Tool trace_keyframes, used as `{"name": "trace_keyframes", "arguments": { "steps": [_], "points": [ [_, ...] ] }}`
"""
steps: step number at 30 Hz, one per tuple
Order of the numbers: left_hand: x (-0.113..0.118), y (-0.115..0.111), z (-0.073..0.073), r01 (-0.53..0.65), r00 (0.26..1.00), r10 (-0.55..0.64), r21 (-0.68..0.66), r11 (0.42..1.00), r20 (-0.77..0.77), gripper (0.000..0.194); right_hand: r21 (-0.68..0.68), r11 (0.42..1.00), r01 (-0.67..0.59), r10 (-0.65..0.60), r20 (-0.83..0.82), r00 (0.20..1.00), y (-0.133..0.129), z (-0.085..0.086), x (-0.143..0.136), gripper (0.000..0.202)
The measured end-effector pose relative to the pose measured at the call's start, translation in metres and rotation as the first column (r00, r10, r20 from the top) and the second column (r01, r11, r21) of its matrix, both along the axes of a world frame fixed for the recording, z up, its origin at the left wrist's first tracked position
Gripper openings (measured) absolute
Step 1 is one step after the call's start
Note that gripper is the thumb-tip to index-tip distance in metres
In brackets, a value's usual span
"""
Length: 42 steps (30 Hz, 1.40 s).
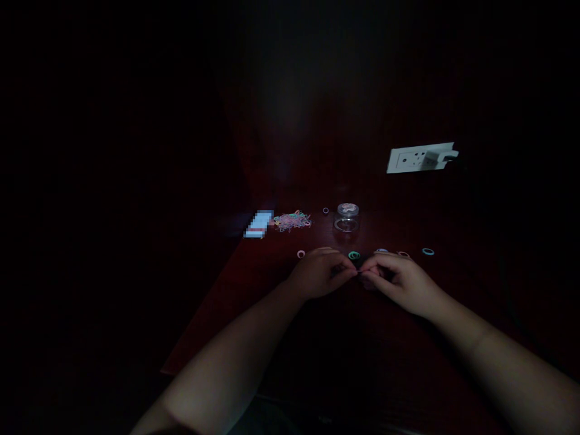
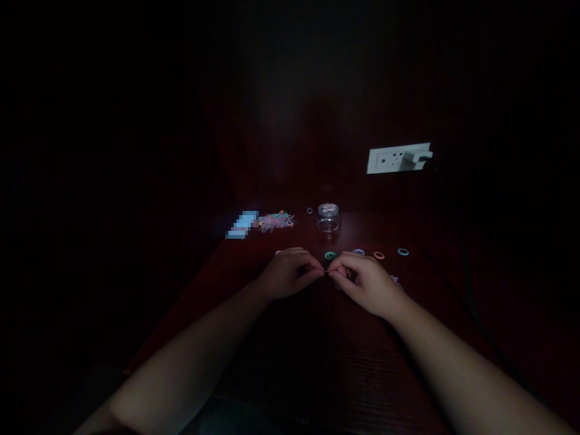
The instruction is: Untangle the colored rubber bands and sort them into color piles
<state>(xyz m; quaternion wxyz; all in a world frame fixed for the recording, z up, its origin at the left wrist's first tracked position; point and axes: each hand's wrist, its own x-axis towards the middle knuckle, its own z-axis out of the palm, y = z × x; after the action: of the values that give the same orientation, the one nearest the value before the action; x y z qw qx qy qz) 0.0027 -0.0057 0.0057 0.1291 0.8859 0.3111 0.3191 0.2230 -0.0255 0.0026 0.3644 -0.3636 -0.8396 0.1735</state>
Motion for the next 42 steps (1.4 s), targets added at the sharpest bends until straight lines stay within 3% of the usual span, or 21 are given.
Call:
{"name": "trace_keyframes", "arguments": {
  "steps": [42],
  "points": [
    [-0.0008, -0.0006, -0.0025, 0.030, 0.999, -0.030, 0.001, 1.000, 0.031, 0.012, 0.009, 1.000, -0.006, 0.006, 0.024, 1.000, 0.0022, -0.0023, 0.0016, 0.015]
  ]
}}
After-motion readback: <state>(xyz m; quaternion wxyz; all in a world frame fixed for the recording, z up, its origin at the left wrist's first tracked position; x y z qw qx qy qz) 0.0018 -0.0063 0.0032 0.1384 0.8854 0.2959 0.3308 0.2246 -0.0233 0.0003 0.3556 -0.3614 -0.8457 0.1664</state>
